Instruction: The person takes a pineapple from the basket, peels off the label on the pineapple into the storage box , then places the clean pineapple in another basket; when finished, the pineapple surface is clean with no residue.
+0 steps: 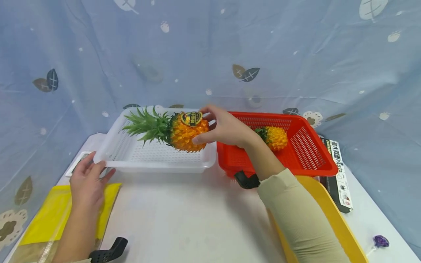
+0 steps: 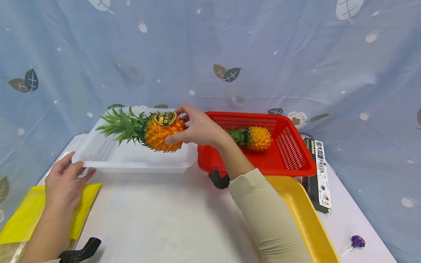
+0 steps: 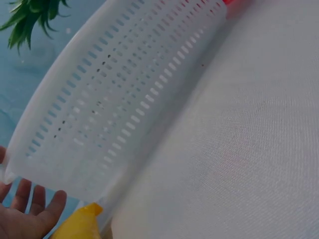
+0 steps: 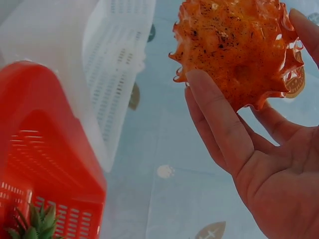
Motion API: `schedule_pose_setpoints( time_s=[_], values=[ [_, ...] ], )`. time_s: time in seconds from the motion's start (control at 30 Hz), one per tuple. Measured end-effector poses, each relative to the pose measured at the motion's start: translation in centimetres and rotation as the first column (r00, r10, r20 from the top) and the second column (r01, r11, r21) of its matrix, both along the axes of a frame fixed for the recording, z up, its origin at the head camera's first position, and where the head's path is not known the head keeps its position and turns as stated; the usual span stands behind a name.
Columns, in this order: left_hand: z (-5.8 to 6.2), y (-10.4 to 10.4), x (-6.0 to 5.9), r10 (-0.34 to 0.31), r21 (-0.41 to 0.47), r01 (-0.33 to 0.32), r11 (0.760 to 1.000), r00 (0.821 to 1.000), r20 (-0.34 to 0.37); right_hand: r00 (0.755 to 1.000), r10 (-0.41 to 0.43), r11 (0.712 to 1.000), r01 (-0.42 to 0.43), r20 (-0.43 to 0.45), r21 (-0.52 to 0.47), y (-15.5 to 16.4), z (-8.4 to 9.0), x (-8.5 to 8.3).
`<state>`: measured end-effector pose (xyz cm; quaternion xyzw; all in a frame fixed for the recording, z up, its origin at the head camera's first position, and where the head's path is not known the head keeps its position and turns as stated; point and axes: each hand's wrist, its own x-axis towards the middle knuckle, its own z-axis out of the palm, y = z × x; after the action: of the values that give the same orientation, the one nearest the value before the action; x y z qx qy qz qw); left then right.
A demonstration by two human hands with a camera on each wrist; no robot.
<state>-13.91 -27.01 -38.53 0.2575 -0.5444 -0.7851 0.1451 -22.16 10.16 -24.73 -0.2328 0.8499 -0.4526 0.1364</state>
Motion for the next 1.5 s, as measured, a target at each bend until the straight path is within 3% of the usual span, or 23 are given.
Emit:
schedule_pose_setpoints(
  time_s=[0.2, 0.7, 0.93, 1.5],
  values=[
    [0.0, -0.3, 0.3, -0.010, 0.029, 0.011, 1.000, 1.000, -0.024, 1.000, -0.016, 0.998, 0.017, -0.013, 0.060, 1.0, -0.3, 1.6],
    [-0.3, -0.1, -0.1, -0.017, 0.016, 0.018, 1.000, 0.999, -0.037, 0.998, 0.044, 0.995, -0.039, -0.053, 0.088, 4.5, -1.1, 6.3],
    [-0.4, -0.3, 0.0, -0.019, 0.022, 0.020, 1.000, 0.999, -0.037, 0.999, 0.030, 0.993, -0.026, -0.039, 0.118, 5.8, -1.8, 8.3],
    [-0.4, -0.3, 0.1, -0.014, 0.023, 0.016, 1.000, 0.998, -0.060, 0.996, 0.087, 0.982, -0.092, 0.036, 0.168, 6.6, -5.4, 10.7]
  ],
)
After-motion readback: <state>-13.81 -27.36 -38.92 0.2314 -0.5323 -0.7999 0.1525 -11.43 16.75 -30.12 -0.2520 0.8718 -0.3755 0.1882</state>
